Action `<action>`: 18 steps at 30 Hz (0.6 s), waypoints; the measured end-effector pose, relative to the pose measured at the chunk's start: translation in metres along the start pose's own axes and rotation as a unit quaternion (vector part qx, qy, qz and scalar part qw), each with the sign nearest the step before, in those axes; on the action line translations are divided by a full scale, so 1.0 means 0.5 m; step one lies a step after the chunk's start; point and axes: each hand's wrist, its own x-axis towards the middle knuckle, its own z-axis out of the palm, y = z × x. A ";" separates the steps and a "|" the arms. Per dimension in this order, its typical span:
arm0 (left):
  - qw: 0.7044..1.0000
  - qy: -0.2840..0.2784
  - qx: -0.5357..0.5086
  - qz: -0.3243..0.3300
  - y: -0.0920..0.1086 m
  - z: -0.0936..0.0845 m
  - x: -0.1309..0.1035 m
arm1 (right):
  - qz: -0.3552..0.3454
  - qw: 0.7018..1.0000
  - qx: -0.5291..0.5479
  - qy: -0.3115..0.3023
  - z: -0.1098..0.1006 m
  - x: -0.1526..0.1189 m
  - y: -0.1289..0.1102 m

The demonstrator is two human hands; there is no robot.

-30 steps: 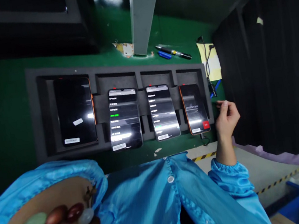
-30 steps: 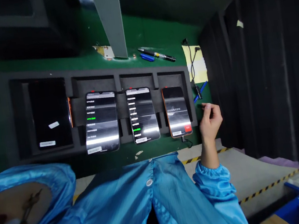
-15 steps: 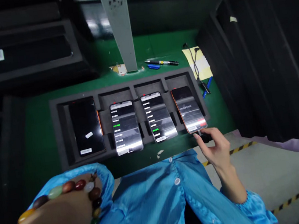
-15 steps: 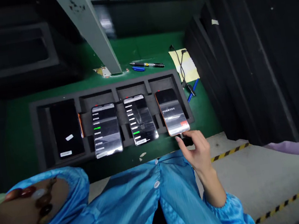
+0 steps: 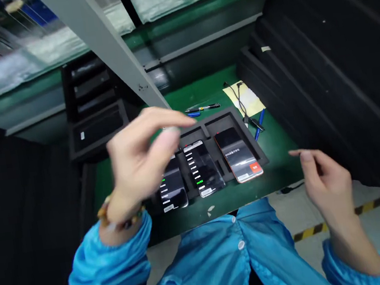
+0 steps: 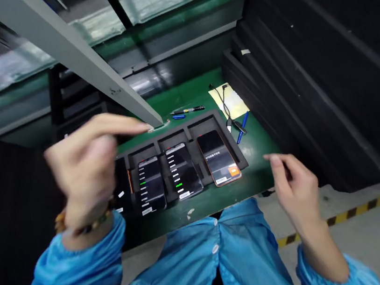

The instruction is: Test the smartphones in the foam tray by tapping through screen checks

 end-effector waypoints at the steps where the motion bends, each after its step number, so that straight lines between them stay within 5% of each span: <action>1: 0.999 -0.033 0.009 -0.001 -0.020 0.028 0.035 | -0.010 1.000 0.004 -0.012 0.008 0.042 0.006; 3: 0.985 -0.161 0.064 -0.018 -0.078 0.105 0.117 | -0.060 0.998 -0.013 0.002 0.047 0.125 0.017; 5: 0.965 -0.227 0.123 -0.056 -0.144 0.196 0.206 | -0.073 0.996 -0.044 0.015 0.098 0.189 0.023; 8: 0.951 -0.210 0.167 -0.153 -0.217 0.326 0.313 | -0.122 0.991 -0.036 0.040 0.147 0.217 0.018; 11: 0.946 -0.191 0.179 -0.191 -0.245 0.416 0.366 | -0.178 0.982 -0.010 0.055 0.150 0.179 0.012; 14: 0.940 -0.177 0.182 -0.228 -0.258 0.452 0.384 | -0.190 0.981 0.001 0.051 0.134 0.135 0.026; 18: 0.952 -0.153 0.165 -0.207 -0.265 0.424 0.383 | -0.191 0.978 0.031 0.082 0.108 0.111 0.046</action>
